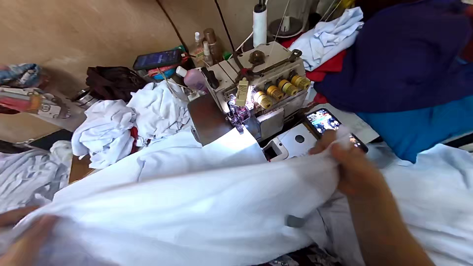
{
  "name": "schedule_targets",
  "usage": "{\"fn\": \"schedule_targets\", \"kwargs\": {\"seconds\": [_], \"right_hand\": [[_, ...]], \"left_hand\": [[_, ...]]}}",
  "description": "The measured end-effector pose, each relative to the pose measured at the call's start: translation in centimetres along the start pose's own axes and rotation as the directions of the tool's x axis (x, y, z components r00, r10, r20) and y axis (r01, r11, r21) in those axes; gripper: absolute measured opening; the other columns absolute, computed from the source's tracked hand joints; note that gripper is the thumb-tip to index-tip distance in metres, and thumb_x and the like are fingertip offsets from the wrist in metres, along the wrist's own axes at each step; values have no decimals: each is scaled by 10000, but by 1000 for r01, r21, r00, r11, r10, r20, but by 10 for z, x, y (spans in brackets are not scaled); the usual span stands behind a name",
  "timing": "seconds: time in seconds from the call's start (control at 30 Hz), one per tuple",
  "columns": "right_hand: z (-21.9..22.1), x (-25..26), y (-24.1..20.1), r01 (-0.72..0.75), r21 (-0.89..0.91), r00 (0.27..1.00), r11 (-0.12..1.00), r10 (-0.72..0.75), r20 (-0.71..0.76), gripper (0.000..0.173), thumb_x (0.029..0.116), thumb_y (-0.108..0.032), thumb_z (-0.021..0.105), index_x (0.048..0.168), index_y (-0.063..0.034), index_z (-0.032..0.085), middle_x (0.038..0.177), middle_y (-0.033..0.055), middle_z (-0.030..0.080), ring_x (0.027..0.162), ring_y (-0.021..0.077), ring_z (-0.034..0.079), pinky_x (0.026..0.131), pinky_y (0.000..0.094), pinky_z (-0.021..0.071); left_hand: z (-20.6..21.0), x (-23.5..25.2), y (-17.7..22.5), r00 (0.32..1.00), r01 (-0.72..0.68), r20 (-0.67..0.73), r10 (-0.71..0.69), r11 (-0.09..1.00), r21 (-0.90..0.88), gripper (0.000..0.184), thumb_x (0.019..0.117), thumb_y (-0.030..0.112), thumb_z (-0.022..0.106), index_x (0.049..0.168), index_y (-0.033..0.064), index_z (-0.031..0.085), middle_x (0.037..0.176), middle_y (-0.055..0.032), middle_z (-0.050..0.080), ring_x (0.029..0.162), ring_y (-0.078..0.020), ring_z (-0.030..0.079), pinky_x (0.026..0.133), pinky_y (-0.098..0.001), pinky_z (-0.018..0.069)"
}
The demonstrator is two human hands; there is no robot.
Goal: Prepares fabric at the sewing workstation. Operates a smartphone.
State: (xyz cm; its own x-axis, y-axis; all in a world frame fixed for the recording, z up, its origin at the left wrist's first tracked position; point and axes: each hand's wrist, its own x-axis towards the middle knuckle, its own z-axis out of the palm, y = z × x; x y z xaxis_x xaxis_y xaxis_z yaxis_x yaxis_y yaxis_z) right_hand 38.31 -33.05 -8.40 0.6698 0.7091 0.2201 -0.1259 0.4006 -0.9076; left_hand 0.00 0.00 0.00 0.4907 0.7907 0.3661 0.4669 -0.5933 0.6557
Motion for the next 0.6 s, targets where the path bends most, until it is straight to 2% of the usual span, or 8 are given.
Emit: {"fn": "schedule_targets", "kwargs": {"seconds": [0.07,0.1,0.2,0.3,0.37,0.47,0.53,0.6], "right_hand": [[17,6,25,25,34,993,999,-29,110,104,883,-256,764,955,-288,695,908,-153,698,815,-46,650,730,153,561],[26,9,32,31,35,990,999,-35,135,137,866,-178,760,939,-274,696,897,-155,692,811,-51,643,727,149,556],[45,11,37,26,-1,984,1000,-26,175,142,879,-124,754,967,-218,694,897,-156,722,814,-53,670,739,160,575],[47,12,32,137,-56,965,989,-120,232,74,949,-162,705,1022,-166,695,900,-150,719,808,-57,666,736,148,569],[45,11,24,203,-89,959,975,-179,220,90,938,-158,718,1019,-169,681,906,-149,712,807,-66,659,726,133,562],[38,6,15,277,-85,946,957,-256,199,88,942,-193,722,995,-190,652,920,-138,674,819,-76,626,727,101,534],[34,1,14,299,-55,930,953,-278,240,146,1000,-314,647,1068,-185,636,970,-142,674,864,-83,624,755,98,525],[35,-9,16,273,-100,917,957,-227,327,320,1031,-417,562,1203,-151,607,1042,-152,686,929,-100,626,798,108,529]], "left_hand": [[21,20,-21,954,-301,99,285,911,282,393,1010,176,582,1204,-166,581,1211,-325,635,1165,-362,628,990,-530,496],[44,21,-11,925,-380,119,361,880,285,401,1007,180,573,1225,-157,584,1258,-379,598,1204,-486,588,1002,-642,448],[136,-1,69,893,-405,192,407,913,-51,496,995,374,614,1267,-39,654,1333,-231,636,1297,-321,577,1095,-503,438],[200,-18,129,773,-440,342,534,840,-318,691,882,582,688,1309,39,659,1297,-112,686,1277,-234,600,1092,-467,460],[218,-19,154,741,-412,379,554,821,-395,575,819,570,756,1112,81,687,1027,-24,705,1005,-98,646,892,-296,536],[219,-14,174,672,-423,382,634,752,-505,389,925,437,713,834,70,624,718,15,572,678,-4,523,622,-153,425],[209,-16,182,641,-485,349,684,713,-506,338,992,365,653,834,68,628,731,-3,592,689,-2,540,630,-132,430],[195,-17,183,651,-550,291,702,699,-457,250,1031,304,606,964,84,706,840,-14,658,783,-2,599,702,-127,472]]}}
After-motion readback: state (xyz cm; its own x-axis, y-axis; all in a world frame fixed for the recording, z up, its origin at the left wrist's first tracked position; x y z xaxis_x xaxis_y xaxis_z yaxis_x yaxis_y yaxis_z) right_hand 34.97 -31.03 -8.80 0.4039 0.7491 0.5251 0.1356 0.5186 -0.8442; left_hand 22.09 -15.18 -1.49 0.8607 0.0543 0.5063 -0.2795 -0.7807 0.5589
